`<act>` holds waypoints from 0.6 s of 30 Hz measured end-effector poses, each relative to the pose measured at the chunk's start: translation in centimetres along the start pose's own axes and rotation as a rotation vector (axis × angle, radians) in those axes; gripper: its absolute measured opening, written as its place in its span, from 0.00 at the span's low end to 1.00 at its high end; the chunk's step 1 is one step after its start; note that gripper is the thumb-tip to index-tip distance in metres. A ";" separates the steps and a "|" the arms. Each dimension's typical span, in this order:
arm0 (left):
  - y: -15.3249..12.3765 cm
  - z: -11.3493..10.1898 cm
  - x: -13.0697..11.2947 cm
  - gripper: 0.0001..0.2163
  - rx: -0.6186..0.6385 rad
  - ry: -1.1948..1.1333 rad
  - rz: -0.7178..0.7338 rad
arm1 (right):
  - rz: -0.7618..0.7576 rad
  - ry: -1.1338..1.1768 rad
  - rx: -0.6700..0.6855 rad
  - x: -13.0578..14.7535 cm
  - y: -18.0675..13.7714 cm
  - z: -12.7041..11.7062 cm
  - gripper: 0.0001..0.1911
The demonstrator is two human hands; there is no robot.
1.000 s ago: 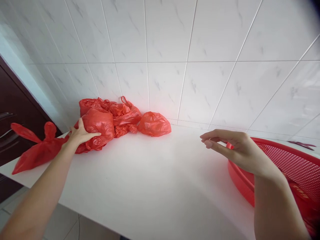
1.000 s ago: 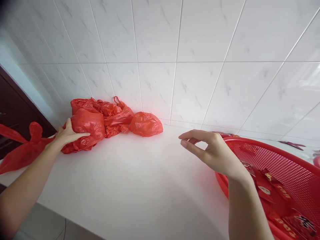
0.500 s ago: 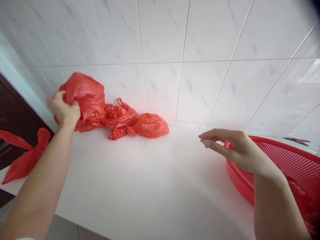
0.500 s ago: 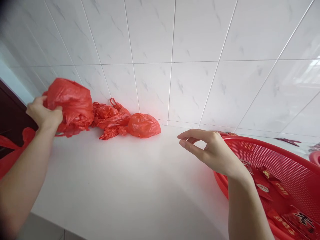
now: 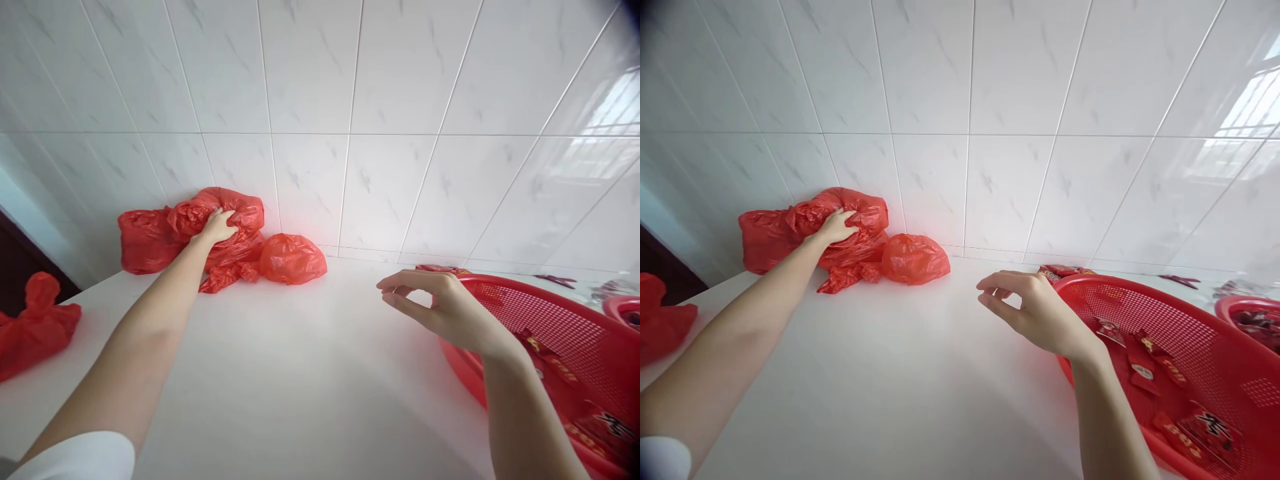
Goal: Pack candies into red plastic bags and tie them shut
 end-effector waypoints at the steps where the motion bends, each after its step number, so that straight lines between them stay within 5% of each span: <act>1: 0.0 -0.2 -0.1 0.33 0.009 0.000 -0.004 | -0.004 0.001 -0.003 0.1 0.0 0.0 0.12; 7: -1.6 -5.6 -2.5 0.34 -0.112 0.012 0.078 | -0.026 0.068 -0.016 0.1 -0.3 -0.3 0.12; 11: -5.6 -8.2 -3.2 0.26 -0.337 -0.052 0.138 | -0.031 0.071 -0.023 0.1 -0.4 -0.5 0.12; 14: -9.5 -7.0 -1.7 0.19 -0.329 -0.094 0.025 | -0.036 0.074 -0.028 0.1 -0.5 -0.6 0.13; 18: -13.8 -1.4 0.6 0.16 -0.012 -0.073 -0.044 | -0.043 0.094 -0.016 0.2 -0.5 -0.5 0.13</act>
Point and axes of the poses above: each hand's wrist, its own y-axis towards the middle knuckle, its own z-axis out of the palm, x = y × z, the point moved 5 cm from there along y, towards the middle knuckle, and after that the axes turned 9 degrees about -y, right-handed, at the moved point
